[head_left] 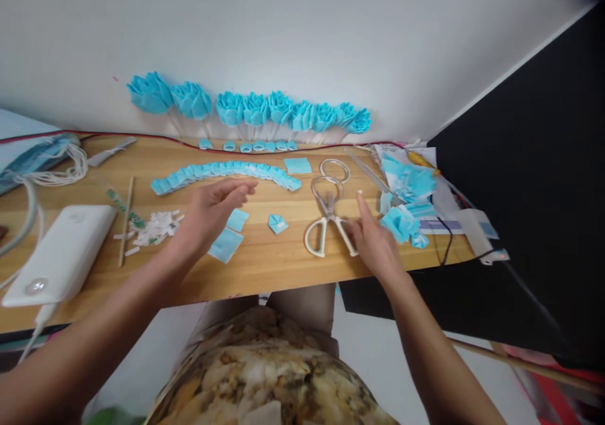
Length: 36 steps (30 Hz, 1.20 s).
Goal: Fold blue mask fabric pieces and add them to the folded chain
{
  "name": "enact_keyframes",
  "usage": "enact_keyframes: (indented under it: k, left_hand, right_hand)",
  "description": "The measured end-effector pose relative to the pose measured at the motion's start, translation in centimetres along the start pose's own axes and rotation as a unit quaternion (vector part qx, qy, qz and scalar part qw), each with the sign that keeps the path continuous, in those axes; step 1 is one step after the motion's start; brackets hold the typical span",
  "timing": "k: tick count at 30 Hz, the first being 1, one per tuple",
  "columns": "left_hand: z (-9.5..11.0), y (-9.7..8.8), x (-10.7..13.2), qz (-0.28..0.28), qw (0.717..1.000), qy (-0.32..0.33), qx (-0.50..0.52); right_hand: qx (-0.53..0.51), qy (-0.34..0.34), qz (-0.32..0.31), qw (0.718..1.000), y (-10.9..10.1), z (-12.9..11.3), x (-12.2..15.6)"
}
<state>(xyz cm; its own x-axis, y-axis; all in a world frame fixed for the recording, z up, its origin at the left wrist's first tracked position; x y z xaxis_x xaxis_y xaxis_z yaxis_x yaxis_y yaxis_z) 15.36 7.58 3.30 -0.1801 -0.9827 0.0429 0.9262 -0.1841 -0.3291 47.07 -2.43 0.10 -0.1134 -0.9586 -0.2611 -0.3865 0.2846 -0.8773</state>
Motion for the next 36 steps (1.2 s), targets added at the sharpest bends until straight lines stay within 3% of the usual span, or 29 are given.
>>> enact_keyframes:
  k: [3,5,9,14,19,22,24,27,32,36]
  left_hand:
    - [1.4,-0.2,-0.3,0.006,0.999,0.032,-0.018]
    - [2.1,0.1,-0.6,0.008,0.998,0.047,-0.028]
    - [2.6,0.8,-1.4,-0.005,0.997,0.067,-0.033]
    - [1.6,0.8,-2.0,-0.006,0.997,0.075,-0.011]
    - [-0.2,0.5,-2.3,-0.002,0.998,0.049,0.030]
    - [-1.1,-0.1,-2.3,0.022,0.996,0.032,0.074]
    - [-1.6,-0.1,-2.3,0.018,0.994,0.012,0.103]
    - [-1.7,0.7,-2.1,-0.032,0.993,-0.023,0.112]
    - [-1.7,1.7,-2.0,-0.092,0.991,-0.064,0.075]
    - [-2.6,2.0,-2.1,-0.096,0.989,-0.090,0.065]
  right_hand:
    - [0.043,-0.048,0.047,0.997,-1.9,-2.6,-1.2]
    - [0.003,-0.081,0.018,0.997,-1.4,-5.1,-2.5]
    - [-0.067,-0.170,-0.146,0.972,3.8,-10.3,-4.8]
    - [-0.010,-0.230,-0.220,0.948,8.0,-13.6,-6.4]
    - [-0.008,-0.219,-0.254,0.942,9.3,-14.0,-6.3]
    - [-0.148,-0.161,-0.210,0.953,8.7,-13.1,-7.4]
    - [-0.283,-0.130,-0.168,0.935,7.8,-12.8,-8.4]
    - [-0.419,-0.128,-0.133,0.889,6.3,-13.6,-9.8]
    - [-0.481,-0.143,-0.142,0.853,5.9,-15.5,-10.6]
    - [-0.489,-0.135,-0.144,0.850,7.0,-15.5,-10.6]
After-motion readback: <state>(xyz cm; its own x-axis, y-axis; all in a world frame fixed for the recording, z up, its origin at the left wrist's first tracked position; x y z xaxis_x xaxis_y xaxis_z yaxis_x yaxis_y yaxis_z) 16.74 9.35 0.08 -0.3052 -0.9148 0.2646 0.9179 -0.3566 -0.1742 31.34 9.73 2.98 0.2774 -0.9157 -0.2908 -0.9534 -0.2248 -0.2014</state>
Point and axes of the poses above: each hand's wrist, its own x-axis away from the middle knuckle, its own y-axis out of the palm, z = x × y, the point moved 8 cm from there along -x, towards the middle knuckle, and after that the axes turned 6 degrees about -y, right-handed, at the moved point
